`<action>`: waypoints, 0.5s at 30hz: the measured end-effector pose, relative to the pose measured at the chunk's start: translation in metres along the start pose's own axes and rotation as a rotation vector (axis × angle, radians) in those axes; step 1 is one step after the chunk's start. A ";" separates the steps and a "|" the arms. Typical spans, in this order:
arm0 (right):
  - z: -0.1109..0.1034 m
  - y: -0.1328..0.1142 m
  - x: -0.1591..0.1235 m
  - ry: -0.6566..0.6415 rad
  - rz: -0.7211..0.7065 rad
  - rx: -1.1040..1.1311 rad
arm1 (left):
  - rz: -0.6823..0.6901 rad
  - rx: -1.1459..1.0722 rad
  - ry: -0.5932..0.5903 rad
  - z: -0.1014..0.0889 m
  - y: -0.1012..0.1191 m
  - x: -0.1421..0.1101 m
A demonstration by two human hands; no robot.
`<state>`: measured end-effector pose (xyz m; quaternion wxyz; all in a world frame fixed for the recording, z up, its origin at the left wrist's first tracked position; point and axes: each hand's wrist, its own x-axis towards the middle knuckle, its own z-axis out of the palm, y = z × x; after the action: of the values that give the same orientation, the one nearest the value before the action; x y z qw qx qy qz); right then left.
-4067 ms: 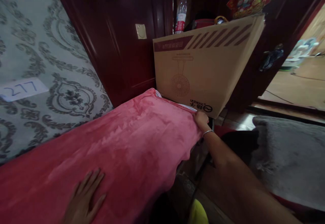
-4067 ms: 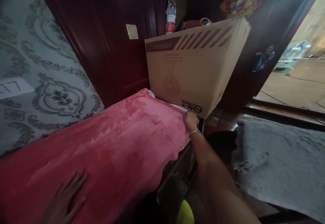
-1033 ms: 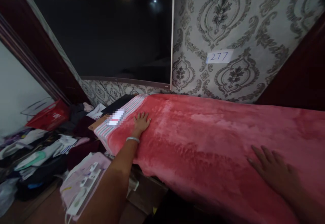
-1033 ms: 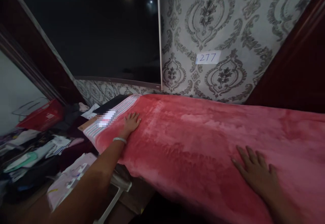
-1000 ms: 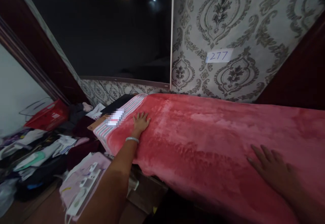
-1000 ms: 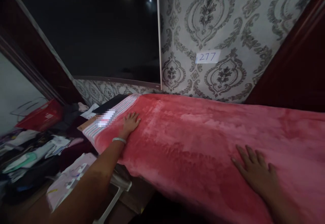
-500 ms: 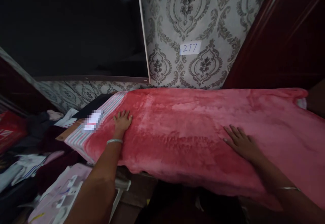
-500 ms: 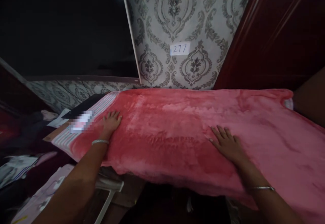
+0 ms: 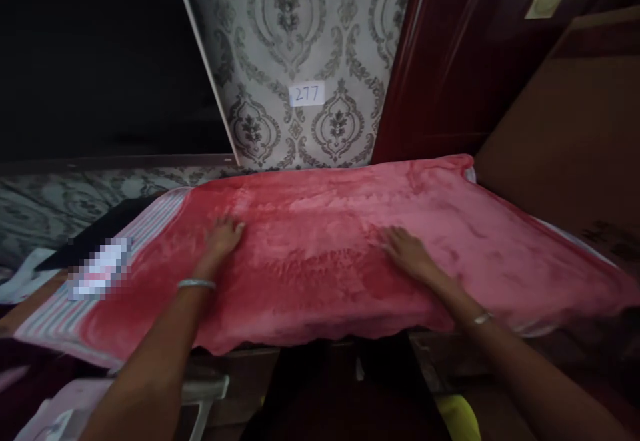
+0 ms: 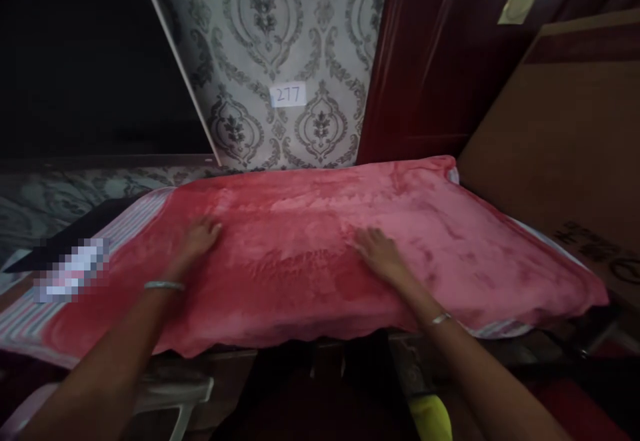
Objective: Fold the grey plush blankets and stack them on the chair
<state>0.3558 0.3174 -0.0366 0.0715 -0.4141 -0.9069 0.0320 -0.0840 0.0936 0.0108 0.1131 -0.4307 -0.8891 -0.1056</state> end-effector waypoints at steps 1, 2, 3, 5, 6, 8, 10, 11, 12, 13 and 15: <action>-0.006 -0.028 0.012 0.006 -0.086 0.029 | 0.033 -0.002 -0.035 0.004 0.020 0.004; -0.011 -0.057 0.023 -0.006 -0.167 0.053 | 0.062 0.000 -0.070 0.007 0.039 0.006; -0.015 -0.085 0.035 -0.028 -0.223 0.071 | 0.088 0.005 -0.097 0.011 0.057 0.006; -0.018 -0.133 0.054 -0.053 -0.313 0.128 | 0.132 0.028 -0.118 0.019 0.082 0.002; -0.017 -0.151 0.062 -0.039 -0.327 0.157 | 0.151 0.044 -0.112 0.023 0.089 -0.002; -0.010 -0.172 0.073 -0.013 -0.344 0.188 | 0.182 0.084 -0.103 0.031 0.094 -0.008; -0.001 -0.177 0.079 0.007 -0.345 0.181 | 0.201 0.114 -0.095 0.037 0.092 -0.012; 0.004 -0.173 0.081 0.018 -0.342 0.170 | 0.207 0.121 -0.088 0.040 0.090 -0.012; 0.008 -0.166 0.082 0.031 -0.335 0.156 | 0.213 0.125 -0.081 0.041 0.088 -0.011; 0.010 -0.156 0.083 0.047 -0.317 0.143 | 0.218 0.126 -0.077 0.042 0.087 -0.010; 0.011 -0.124 0.086 0.075 -0.254 0.121 | 0.218 0.126 -0.086 0.043 0.087 -0.007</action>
<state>0.2066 0.3011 -0.0237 0.1335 -0.2916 -0.9451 0.0620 -0.0161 0.1533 -0.0247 0.1127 -0.5209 -0.8460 -0.0182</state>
